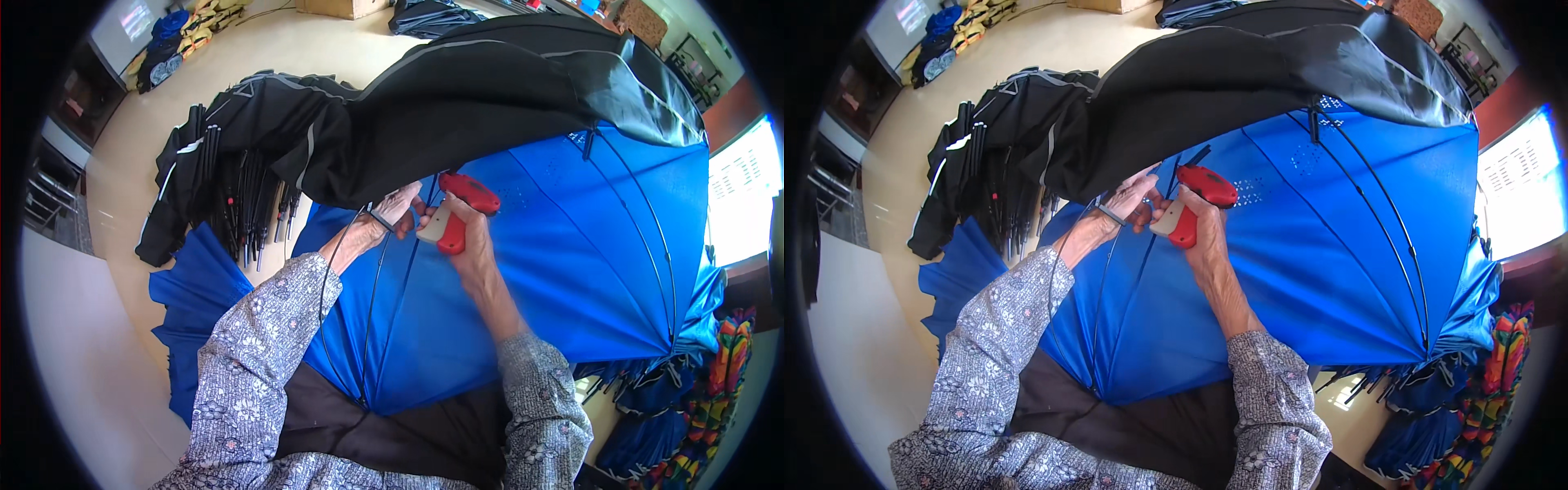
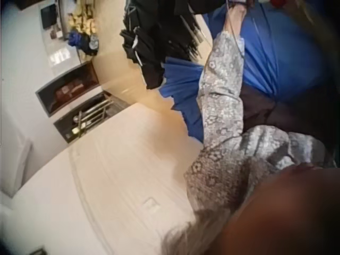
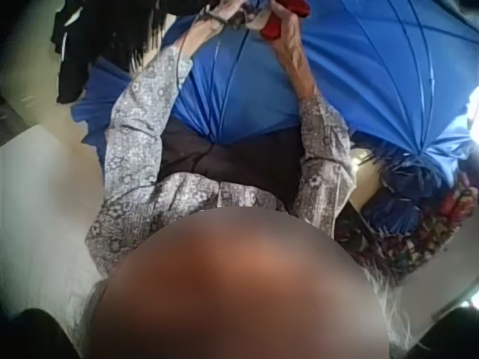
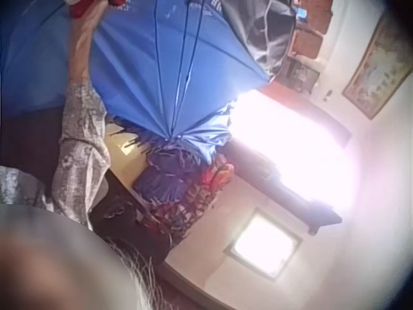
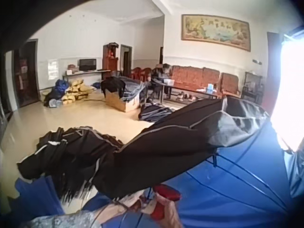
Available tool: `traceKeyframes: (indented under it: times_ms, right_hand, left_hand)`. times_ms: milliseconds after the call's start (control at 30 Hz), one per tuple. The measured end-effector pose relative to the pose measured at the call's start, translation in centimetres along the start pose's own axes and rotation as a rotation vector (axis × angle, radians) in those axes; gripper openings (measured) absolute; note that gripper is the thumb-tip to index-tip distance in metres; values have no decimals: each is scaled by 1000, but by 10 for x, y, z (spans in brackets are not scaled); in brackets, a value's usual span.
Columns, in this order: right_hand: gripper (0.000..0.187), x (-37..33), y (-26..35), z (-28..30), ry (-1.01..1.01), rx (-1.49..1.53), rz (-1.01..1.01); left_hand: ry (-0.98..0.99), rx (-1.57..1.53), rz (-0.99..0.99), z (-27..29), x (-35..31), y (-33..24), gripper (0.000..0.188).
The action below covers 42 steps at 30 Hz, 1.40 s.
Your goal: Attaching fabric covers to umbrella frames using a tagging gun.
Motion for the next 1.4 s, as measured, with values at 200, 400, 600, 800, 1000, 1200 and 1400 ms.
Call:
traceKeyframes:
  times_ms: [200,400,600,800,1000,1200,1400]
  right_hand:
    - [36,1,3,-4,166,85,-31]
    - [37,4,-4,-2,109,66,-36]
    - [38,4,-7,6,-93,-82,46]
    - [37,1,-7,4,-67,-48,11]
    - [34,4,-5,-2,189,104,-71]
    - [32,8,-2,-6,239,45,-72]
    - [31,3,5,-9,252,-29,-61]
  left_hand:
    - [91,37,-5,-4,2,-5,61]
    - [94,9,40,-7,-3,-7,60]
    - [66,25,68,-4,-1,1,61]
    - [43,56,19,-3,-2,-4,62]
    - [30,48,5,-1,-3,-4,46]
    - [5,42,6,-3,-1,-3,27]
    - [-50,24,11,-2,-5,-2,31]
Point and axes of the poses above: each hand's wrist, its own x-axis towards the middle knuckle, its own z-axis out of the back of the hand, y = z × x, the point moved 7 cm from there along x, towards the middle knuckle, and after that the axes turned 12 degrees about -z, right-handed, at the moved point
